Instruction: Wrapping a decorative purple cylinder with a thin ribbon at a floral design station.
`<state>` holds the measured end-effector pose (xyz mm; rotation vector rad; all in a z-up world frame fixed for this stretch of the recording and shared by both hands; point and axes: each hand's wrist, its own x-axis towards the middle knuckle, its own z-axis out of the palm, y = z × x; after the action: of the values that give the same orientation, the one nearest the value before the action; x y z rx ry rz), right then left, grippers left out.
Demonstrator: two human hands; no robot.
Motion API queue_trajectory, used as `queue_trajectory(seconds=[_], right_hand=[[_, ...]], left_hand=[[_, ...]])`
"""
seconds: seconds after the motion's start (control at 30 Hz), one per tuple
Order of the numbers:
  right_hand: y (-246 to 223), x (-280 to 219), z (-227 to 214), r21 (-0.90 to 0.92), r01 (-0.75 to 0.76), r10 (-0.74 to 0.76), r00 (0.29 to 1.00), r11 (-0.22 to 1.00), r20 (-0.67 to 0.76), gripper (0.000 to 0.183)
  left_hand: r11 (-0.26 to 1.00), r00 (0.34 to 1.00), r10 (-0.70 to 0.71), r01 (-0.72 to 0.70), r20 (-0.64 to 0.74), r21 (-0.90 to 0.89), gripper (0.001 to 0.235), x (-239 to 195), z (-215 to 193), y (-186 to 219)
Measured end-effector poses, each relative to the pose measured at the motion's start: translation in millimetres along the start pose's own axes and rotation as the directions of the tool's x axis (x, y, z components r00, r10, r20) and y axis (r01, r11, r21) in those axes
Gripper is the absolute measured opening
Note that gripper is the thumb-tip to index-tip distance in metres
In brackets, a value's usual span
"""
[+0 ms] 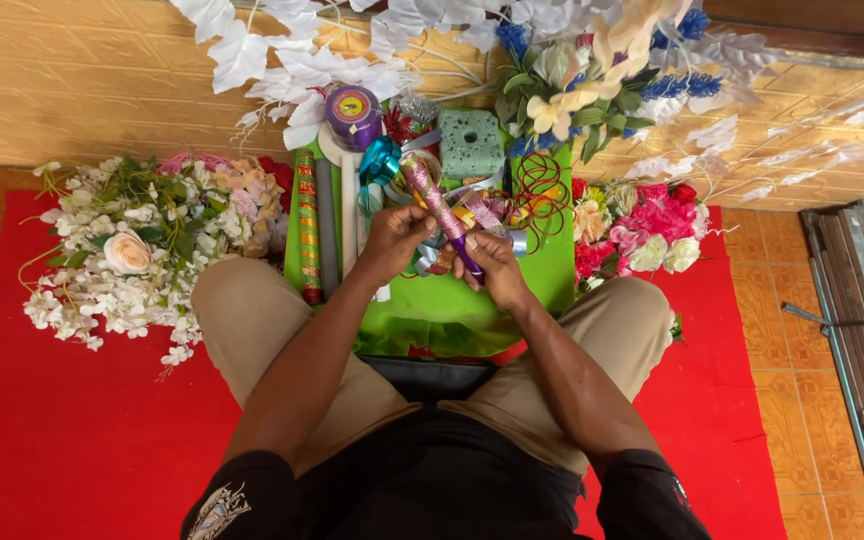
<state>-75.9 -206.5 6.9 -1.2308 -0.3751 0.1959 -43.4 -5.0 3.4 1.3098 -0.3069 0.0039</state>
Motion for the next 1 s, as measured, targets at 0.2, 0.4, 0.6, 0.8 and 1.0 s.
queue_trajectory(seconds=[0.2, 0.4, 0.6, 0.8, 1.0], right_hand=[[-0.8, -2.1, -1.3, 0.221, -0.167, 0.165, 0.986, 0.961, 0.031, 0.042], [-17.5, 0.5, 6.2, 0.153, -0.241, 0.244, 0.97, 0.958, -0.001, 0.045], [-2.1, 7.1, -7.3, -0.326, -0.016, -0.002, 0.998, 0.945, -0.055, 0.025], [14.2, 5.6, -8.0, -0.285, 0.058, -0.08, 0.995, 0.957, -0.064, 0.022], [12.2, 4.0, -12.6, -0.121, 0.079, -0.08, 0.997, 0.99, -0.003, 0.024]], left_hand=[[0.992, 0.995, -0.027, 0.039, 0.1, -0.117, 0.009, -3.2, 22.2, 59.9], [0.991, 0.992, -0.022, 0.038, 0.125, -0.126, 0.013, 0.0, 12.4, 19.1], [0.996, 0.999, 0.002, -0.006, -0.04, -0.089, 0.012, 3.8, 20.4, 47.3], [0.996, 0.998, 0.036, -0.041, -0.06, -0.085, 0.011, 7.5, 12.3, 13.2], [0.991, 1.0, 0.015, -0.013, 0.012, -0.135, 0.027, 5.5, 4.7, -21.1]])
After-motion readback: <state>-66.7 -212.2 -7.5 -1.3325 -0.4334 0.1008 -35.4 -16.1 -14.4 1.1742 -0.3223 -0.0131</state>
